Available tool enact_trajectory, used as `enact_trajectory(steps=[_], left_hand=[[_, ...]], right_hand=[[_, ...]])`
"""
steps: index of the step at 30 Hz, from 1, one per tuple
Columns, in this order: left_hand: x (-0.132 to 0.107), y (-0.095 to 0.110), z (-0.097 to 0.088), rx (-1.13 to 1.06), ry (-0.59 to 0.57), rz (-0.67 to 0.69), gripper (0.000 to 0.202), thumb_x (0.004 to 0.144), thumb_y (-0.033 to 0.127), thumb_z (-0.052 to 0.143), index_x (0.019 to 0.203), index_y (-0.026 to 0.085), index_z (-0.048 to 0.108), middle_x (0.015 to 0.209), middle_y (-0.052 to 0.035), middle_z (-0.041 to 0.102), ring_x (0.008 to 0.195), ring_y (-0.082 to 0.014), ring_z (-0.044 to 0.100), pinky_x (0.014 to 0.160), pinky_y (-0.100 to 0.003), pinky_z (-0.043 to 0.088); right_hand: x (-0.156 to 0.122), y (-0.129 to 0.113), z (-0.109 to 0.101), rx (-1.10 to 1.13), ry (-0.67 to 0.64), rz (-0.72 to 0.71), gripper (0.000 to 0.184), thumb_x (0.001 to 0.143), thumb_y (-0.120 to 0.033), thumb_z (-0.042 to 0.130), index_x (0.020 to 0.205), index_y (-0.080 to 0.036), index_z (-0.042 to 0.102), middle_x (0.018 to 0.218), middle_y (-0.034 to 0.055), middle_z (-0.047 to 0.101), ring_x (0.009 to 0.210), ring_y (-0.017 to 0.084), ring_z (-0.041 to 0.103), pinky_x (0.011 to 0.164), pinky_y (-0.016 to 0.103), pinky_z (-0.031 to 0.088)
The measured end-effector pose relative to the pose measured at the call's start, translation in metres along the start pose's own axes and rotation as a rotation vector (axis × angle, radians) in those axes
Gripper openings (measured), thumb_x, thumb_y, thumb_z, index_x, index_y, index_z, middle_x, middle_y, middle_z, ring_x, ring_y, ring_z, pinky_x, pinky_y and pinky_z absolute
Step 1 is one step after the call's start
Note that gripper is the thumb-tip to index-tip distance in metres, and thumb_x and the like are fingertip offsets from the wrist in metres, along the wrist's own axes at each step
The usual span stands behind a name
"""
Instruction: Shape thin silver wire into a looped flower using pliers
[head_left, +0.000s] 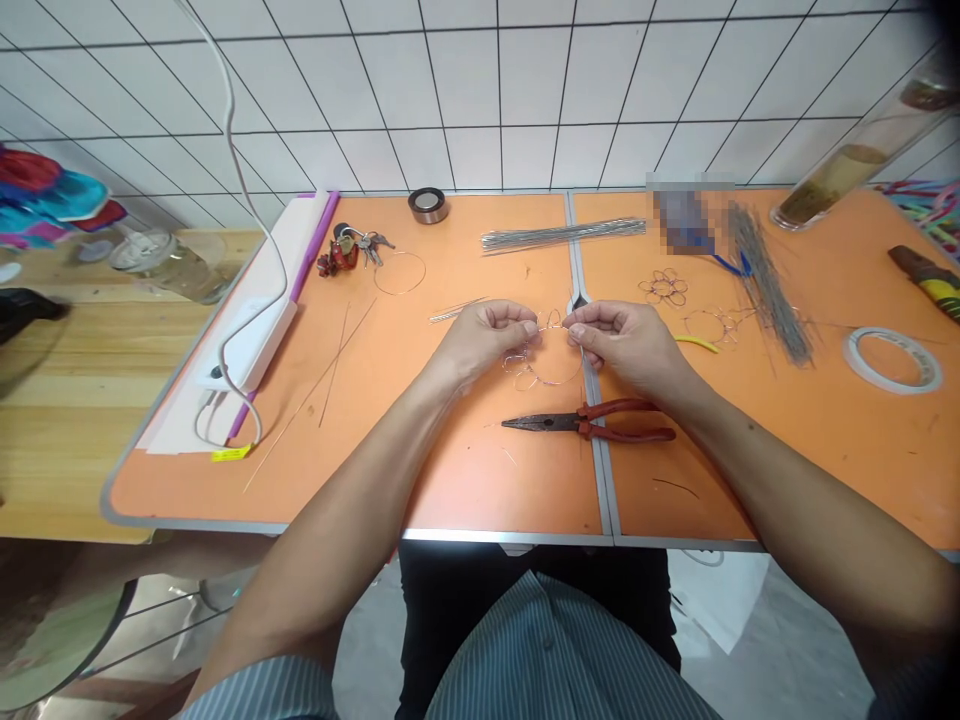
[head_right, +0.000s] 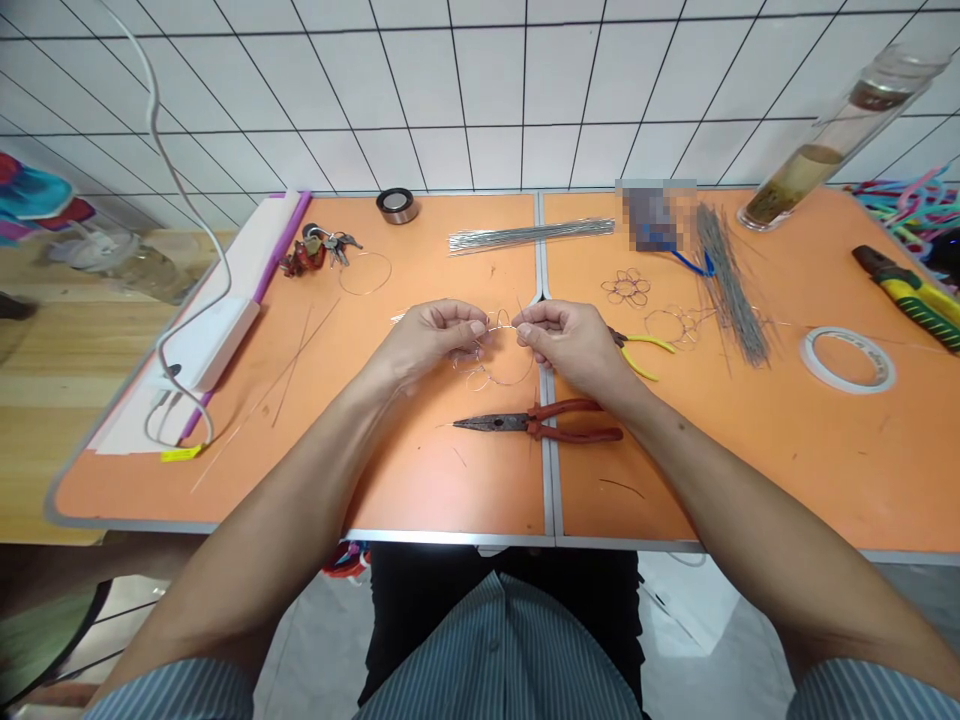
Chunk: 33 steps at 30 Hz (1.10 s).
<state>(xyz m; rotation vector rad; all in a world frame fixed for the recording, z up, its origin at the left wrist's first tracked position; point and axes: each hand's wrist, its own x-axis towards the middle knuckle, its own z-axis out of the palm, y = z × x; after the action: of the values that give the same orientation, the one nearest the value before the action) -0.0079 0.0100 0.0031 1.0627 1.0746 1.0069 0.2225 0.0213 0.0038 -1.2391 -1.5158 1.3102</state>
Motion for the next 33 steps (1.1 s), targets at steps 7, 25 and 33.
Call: enact_trajectory(steps=[7, 25, 33], left_hand=[[0.001, -0.004, 0.006, 0.062, -0.028, 0.048, 0.024, 0.084, 0.034, 0.089, 0.078, 0.015, 0.077, 0.077, -0.0066, 0.074, 0.065, -0.0123, 0.063, 0.064, -0.026, 0.049], [0.001, -0.009, 0.011, 0.023, -0.035, -0.001, 0.028, 0.084, 0.036, 0.091, 0.077, 0.015, 0.073, 0.074, -0.0049, 0.073, 0.061, -0.0108, 0.062, 0.062, -0.025, 0.05], [-0.001, -0.012, 0.013, 0.022, -0.019, 0.021, 0.03, 0.079, 0.039, 0.094, 0.078, 0.016, 0.075, 0.073, -0.0054, 0.075, 0.062, -0.0117, 0.063, 0.062, -0.025, 0.051]], right_hand=[[-0.002, 0.001, 0.006, -0.026, -0.035, -0.017, 0.026, 0.081, -0.037, 0.092, 0.096, -0.018, 0.083, 0.078, 0.0028, 0.074, 0.06, 0.011, 0.06, 0.056, 0.025, 0.052], [-0.005, -0.003, 0.012, -0.013, -0.042, -0.018, 0.024, 0.079, -0.034, 0.086, 0.095, -0.017, 0.081, 0.077, 0.0019, 0.072, 0.06, 0.011, 0.058, 0.054, 0.024, 0.05], [-0.005, -0.003, 0.012, -0.037, -0.049, -0.005, 0.022, 0.079, -0.035, 0.082, 0.093, -0.017, 0.08, 0.078, 0.0024, 0.073, 0.063, 0.012, 0.06, 0.057, 0.024, 0.051]])
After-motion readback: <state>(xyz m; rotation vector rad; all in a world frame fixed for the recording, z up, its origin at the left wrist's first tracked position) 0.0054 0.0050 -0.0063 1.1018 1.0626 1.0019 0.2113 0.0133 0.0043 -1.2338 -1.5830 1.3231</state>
